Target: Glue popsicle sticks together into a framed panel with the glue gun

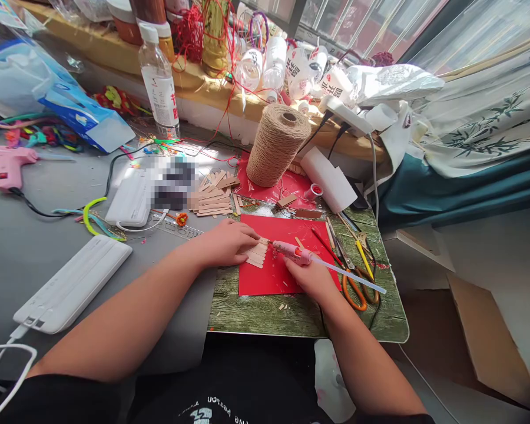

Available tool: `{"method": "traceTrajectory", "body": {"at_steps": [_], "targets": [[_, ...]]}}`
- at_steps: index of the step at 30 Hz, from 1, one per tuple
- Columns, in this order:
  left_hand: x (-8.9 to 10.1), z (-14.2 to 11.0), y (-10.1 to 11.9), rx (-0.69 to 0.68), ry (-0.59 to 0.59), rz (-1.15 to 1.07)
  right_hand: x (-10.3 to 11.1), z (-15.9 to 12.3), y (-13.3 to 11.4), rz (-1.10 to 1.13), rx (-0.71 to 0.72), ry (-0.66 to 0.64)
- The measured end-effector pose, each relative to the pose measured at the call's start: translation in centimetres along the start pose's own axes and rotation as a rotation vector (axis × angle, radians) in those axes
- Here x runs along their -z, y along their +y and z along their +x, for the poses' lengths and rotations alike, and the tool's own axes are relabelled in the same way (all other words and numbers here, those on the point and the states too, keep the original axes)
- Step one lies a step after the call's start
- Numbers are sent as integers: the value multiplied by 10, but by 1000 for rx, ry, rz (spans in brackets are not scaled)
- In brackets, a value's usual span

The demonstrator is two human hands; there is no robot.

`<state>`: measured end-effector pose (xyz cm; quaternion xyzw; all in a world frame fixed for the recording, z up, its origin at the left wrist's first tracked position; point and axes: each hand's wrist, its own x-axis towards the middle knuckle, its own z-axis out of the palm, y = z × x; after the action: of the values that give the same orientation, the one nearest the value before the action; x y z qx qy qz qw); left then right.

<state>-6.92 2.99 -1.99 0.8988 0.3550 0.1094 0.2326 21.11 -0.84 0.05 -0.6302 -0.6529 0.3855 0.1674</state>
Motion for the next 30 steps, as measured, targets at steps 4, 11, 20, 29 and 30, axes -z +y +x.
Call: {"method": "traceTrajectory", "body": {"at_steps": [4, 11, 20, 29, 30], "targets": [[-1, 0, -1, -4, 4, 1, 1, -1, -4, 22, 1, -11], [-3, 0, -2, -11, 7, 15, 1, 1, 3, 113, 98, -71], [-3, 0, -3, -12, 5, 11, 1, 0, 9, 118, 83, -112], [-2, 1, -2, -9, 1, 4, -1, -1, 11, 167, 119, -135], [-2, 1, -2, -9, 0, 4, 0, -2, 11, 156, 115, -127]]}}
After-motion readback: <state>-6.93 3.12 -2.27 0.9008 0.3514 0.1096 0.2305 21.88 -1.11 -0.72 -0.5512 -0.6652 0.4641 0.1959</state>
